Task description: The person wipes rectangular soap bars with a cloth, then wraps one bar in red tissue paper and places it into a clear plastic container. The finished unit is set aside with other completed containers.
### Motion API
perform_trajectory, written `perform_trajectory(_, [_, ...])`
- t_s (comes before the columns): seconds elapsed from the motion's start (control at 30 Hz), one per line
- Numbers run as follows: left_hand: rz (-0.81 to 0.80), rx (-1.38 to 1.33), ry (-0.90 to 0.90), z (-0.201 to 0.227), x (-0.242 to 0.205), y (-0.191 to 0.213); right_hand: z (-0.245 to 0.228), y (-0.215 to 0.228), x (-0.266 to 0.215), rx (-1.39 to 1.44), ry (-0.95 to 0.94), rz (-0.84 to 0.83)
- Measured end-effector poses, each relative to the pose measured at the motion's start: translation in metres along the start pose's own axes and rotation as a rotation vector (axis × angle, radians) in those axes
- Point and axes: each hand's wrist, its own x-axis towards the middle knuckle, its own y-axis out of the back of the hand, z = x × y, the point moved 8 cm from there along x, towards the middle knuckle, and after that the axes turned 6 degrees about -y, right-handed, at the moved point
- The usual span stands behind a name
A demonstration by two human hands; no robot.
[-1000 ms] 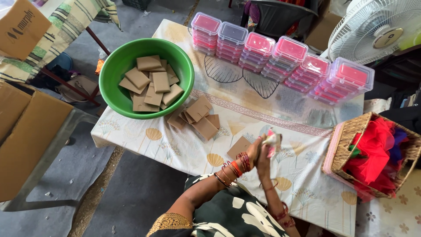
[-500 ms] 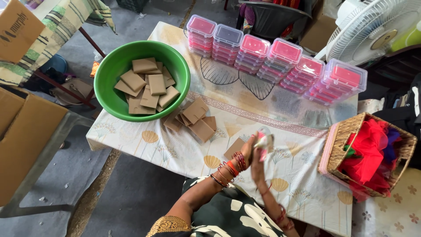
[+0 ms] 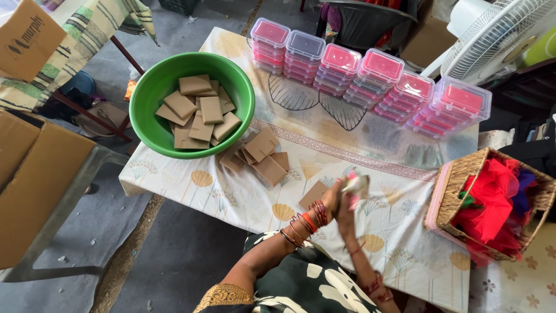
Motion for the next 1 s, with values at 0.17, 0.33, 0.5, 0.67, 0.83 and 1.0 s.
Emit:
perform_trajectory(0.17, [0.152,-0.026,0.074,-0.020,0.034,0.063,0.001,-0.036,-0.039,-0.038,0.578,-0.194])
perform_trajectory(0.33, [0.066,0.063,0.132,-0.032,-0.005,0.014,0.011,0.005,0.048,0.057,0.353,-0.030])
perform_trajectory(0.5, [0.143,0.176,0.174,-0.024,0.006,0.029,-0.001,-0.010,-0.016,0.022,-0.193,-0.023])
perform_trajectory(0.67, [0.137,0.097,-0.092,-0.030,0.064,0.090,-0.006,-0.047,-0.052,0.041,0.604,-0.291])
perform_trajectory(0.83, [0.060,0.255,0.073,0.010,-0.013,0.005,-0.004,0.000,0.027,-0.005,0.200,0.002])
perform_trajectory(1.0, [-0.134,0.100,0.049,0.004,-0.009,-0.018,0.012,0.015,0.033,0.062,0.218,0.066])
